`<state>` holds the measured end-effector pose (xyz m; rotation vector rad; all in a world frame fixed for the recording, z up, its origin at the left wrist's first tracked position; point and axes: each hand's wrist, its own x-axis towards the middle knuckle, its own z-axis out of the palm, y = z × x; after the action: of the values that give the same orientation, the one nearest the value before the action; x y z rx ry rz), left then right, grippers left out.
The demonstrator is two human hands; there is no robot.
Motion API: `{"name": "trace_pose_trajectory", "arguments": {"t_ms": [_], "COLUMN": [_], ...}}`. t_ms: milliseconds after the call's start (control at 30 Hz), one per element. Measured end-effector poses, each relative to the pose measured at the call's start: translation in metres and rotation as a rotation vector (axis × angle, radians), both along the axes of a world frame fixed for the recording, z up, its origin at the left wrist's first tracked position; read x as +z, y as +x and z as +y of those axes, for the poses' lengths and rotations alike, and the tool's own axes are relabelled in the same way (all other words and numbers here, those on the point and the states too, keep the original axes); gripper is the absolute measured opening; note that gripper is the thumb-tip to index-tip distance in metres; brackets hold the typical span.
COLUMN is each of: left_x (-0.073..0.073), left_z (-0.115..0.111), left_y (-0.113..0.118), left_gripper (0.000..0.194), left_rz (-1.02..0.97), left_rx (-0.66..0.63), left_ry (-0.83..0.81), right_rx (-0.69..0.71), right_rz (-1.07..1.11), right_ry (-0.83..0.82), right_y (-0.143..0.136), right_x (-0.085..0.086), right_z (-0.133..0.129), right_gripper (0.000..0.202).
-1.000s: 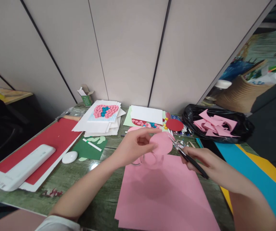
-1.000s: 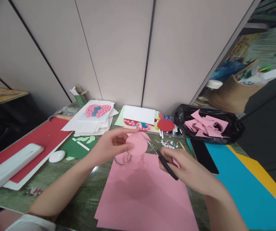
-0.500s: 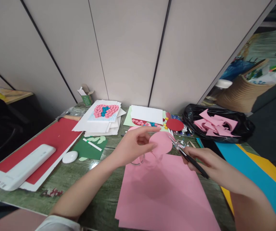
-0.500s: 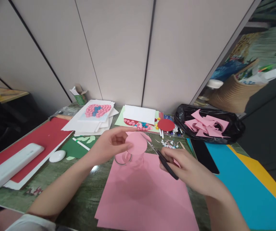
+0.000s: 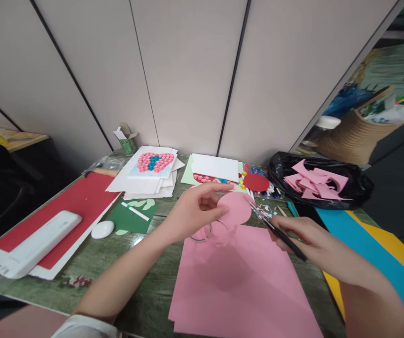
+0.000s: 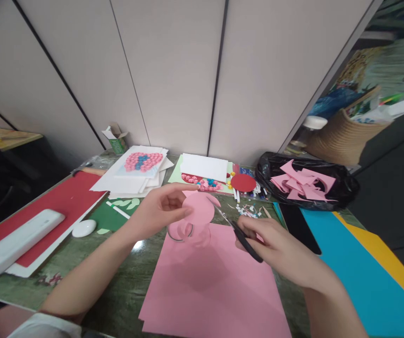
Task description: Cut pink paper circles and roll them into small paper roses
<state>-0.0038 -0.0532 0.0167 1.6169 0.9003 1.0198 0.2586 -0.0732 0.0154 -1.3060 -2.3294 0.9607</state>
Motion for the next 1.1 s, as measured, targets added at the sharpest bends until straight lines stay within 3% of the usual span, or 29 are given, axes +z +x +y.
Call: {"name": "trace_pose_trajectory", "arguments": {"t_ms": [733,867,1100], "left_x": [0.002,0.002,-0.006], "left_z": [0.001,0.002,0.000], "left_y": [-0.005,-0.004,0.006], "left_gripper": [0.035,0.030,0.058], "left_rz": [-0.053,-0.119,-0.262], "left_rx": [0.029,0.108,0.090], "left_ry": [0.016,0.014,-0.044], "right_rx": [0.061,0.041,-0.040], "right_rz": [-0.108,-0.026,0.066], "right_ry": [-0.003,0.013,0.027], "right_y": [0.005,0.004,-0.004], "right_x": [0.001,-0.002,-0.005], "right_z": [-0.001,0.000,0.002], "right_gripper": [0.024,0.023,0.020]}}
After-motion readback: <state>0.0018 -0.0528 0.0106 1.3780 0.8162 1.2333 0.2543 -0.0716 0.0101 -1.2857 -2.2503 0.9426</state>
